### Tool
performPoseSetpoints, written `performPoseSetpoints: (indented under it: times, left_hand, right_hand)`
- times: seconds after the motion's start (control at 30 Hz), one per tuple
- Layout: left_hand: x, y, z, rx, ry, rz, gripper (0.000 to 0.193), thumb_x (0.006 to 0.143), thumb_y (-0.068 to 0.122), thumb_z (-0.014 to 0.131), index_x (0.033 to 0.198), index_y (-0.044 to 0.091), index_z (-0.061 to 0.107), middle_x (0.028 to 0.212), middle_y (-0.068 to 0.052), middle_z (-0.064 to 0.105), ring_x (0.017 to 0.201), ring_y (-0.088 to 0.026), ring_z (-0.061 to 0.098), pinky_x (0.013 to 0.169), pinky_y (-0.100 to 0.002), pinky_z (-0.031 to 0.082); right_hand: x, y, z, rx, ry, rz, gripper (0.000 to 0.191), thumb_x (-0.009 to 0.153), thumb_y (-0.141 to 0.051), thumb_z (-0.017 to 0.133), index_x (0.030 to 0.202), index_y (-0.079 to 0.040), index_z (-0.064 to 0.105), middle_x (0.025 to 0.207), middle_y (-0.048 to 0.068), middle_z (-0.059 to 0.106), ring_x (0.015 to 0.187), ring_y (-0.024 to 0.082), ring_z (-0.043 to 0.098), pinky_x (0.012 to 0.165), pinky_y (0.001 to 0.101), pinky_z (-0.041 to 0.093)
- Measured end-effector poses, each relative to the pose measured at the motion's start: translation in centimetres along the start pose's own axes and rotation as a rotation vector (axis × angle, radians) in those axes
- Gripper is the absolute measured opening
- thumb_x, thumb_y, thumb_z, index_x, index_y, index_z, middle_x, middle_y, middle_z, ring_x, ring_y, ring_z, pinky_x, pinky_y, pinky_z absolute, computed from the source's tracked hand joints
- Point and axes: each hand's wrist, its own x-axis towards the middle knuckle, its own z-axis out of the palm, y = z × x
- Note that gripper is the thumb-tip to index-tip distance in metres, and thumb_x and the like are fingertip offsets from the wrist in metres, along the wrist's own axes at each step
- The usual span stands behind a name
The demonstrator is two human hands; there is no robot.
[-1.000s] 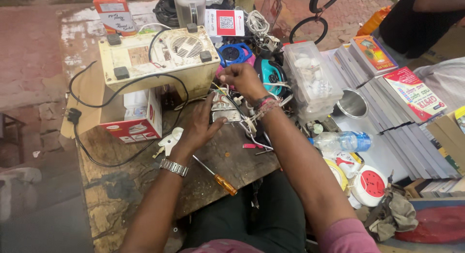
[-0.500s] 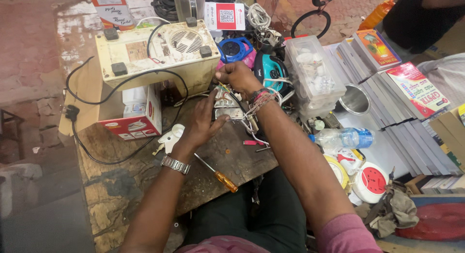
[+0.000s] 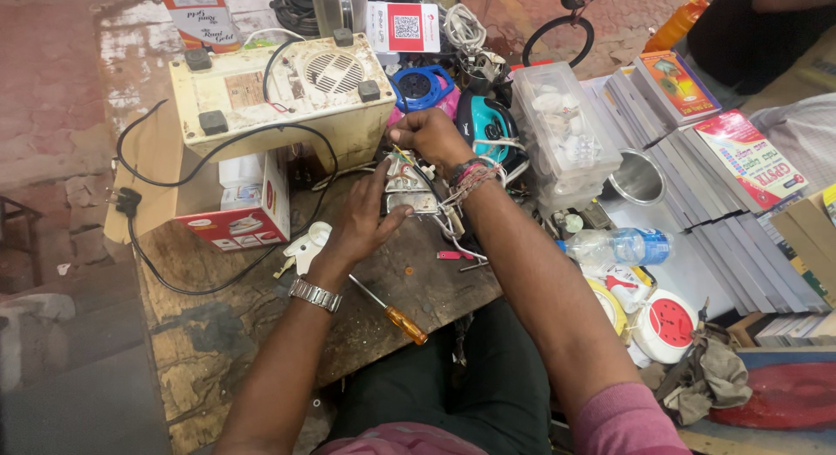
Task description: The person uses a screwdriver to tighten screws on the base of a small white appliance, likely an iron, while holding it steady with the other hand. The person repeatedly adjusts the appliance's position and continues to secure the screws.
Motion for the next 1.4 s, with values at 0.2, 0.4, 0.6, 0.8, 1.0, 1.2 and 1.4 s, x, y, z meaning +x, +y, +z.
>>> performPoseSetpoints:
  times: [0.2,0.4,0.6,0.8,1.0,1.2,1.4]
  left_hand:
    - [0.0,0.0,-0.2,0.015,-0.043,-0.047,0.083,0.094,0.038,0.072,0.157,0.003,0.032,0.132,-0.023,0.059,0.121,-0.041,0.057,0.100,-0.050,0.047]
    - [-0.1,-0.2,-0.2,-0.030,-0.039,-0.023,0.082,0.094,0.036,0.072,0.157,0.002,0.031,0.137,-0.025,0.058,0.125,-0.043,0.056,0.104,-0.051,0.045]
    - [-0.3,-0.5,-0.2,0.004,-0.028,-0.009,0.081,0.093,0.036,0.073,0.156,0.003,0.033,0.135,-0.024,0.060,0.123,-0.042,0.058,0.102,-0.050,0.047]
    - [-0.2,-0.5,-0.4,0.015,-0.055,-0.037,0.082,0.093,0.036,0.073,0.156,0.002,0.034,0.133,-0.025,0.060,0.121,-0.043,0.058,0.101,-0.051,0.047]
    - [-0.2,-0.9,-0.6,0.019,-0.076,-0.070,0.082,0.092,0.038,0.073,0.155,0.002,0.034,0.134,-0.025,0.060,0.122,-0.043,0.058,0.100,-0.050,0.048]
    - [-0.4,-1.3,-0.6,-0.035,-0.069,-0.089,0.080,0.094,0.039,0.071,0.156,0.004,0.035,0.140,-0.025,0.058,0.129,-0.041,0.056,0.105,-0.050,0.046]
    - [-0.6,-1.6,-0.6,-0.040,-0.060,-0.070,0.080,0.095,0.038,0.072,0.156,0.003,0.034,0.141,-0.025,0.056,0.129,-0.042,0.055,0.106,-0.050,0.045]
  right_hand:
    - [0.0,0.1,-0.1,-0.063,-0.002,-0.019,0.016,0.088,-0.012,0.080,0.096,0.002,0.078,0.080,0.000,0.072,0.071,0.007,0.061,0.067,0.0266,0.052]
    - [0.0,0.0,0.0,-0.123,0.008,-0.006,0.018,0.086,-0.013,0.082,0.092,0.003,0.078,0.078,0.001,0.072,0.070,0.008,0.060,0.067,0.0292,0.052]
    - [0.1,-0.1,0.2,-0.171,-0.007,-0.012,0.016,0.084,-0.014,0.082,0.091,0.000,0.079,0.079,0.002,0.076,0.072,0.008,0.066,0.069,0.0285,0.054]
    - [0.3,-0.1,0.1,-0.178,-0.077,-0.062,0.011,0.084,-0.010,0.081,0.087,0.000,0.077,0.076,0.002,0.073,0.072,0.008,0.064,0.068,0.0279,0.053]
    - [0.3,-0.4,-0.1,-0.191,-0.122,-0.128,0.009,0.084,-0.006,0.082,0.086,0.001,0.076,0.078,0.004,0.072,0.073,0.009,0.063,0.070,0.0288,0.053]
    - [-0.3,-0.1,-1.0,-0.093,-0.139,-0.197,0.008,0.086,-0.003,0.078,0.086,0.002,0.071,0.095,0.002,0.078,0.086,0.008,0.072,0.079,0.0269,0.058]
    - [-1.3,0.9,-1.1,0.021,-0.189,-0.177,0.011,0.093,-0.006,0.073,0.102,-0.001,0.073,0.092,0.003,0.075,0.082,0.008,0.068,0.077,0.0258,0.055]
